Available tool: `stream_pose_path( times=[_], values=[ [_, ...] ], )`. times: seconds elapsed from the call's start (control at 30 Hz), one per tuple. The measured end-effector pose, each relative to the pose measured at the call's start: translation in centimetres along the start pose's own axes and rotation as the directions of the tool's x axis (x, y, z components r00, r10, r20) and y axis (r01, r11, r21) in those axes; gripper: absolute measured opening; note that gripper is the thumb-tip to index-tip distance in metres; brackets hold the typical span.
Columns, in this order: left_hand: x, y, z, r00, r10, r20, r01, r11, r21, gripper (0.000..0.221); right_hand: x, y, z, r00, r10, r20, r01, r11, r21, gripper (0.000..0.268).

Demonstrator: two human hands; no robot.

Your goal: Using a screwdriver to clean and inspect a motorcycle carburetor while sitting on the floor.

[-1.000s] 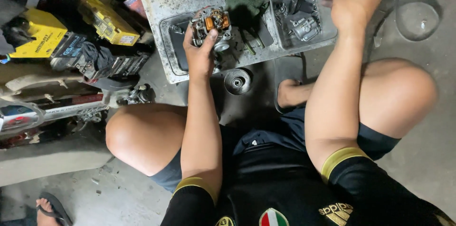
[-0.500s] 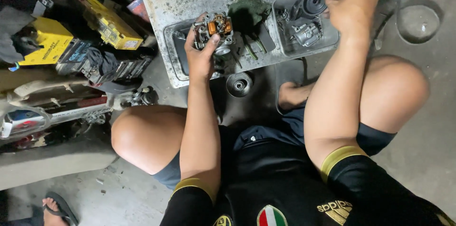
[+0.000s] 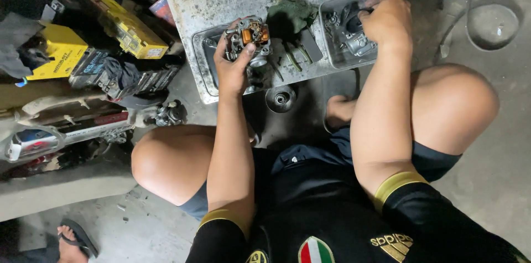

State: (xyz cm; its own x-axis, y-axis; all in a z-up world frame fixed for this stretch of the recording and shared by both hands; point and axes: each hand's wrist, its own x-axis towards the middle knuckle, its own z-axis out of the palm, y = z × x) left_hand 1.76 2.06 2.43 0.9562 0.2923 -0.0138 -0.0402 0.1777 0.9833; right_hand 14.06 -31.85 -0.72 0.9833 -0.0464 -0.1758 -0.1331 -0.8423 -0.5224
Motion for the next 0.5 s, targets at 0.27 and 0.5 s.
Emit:
stream_pose_path(
  times=[0.27,0.5],
  values=[
    [0.2,1.0,-0.5,0.968,0.068,-0.24,-0.047,0.995,0.091,0.052,-3.0,-7.1,-1.7,0.941,-0.234,-0.243,0.254,0.966,0.054,0.031],
    [1.0,4.4,0.4,0.913,0.001,-0.407,-0.013,1.0,-0.025,0.071,-5.2,-14.7,1.7,0.926,-0.364,0.096,0.364,0.931,0.021,0.053]
  ],
)
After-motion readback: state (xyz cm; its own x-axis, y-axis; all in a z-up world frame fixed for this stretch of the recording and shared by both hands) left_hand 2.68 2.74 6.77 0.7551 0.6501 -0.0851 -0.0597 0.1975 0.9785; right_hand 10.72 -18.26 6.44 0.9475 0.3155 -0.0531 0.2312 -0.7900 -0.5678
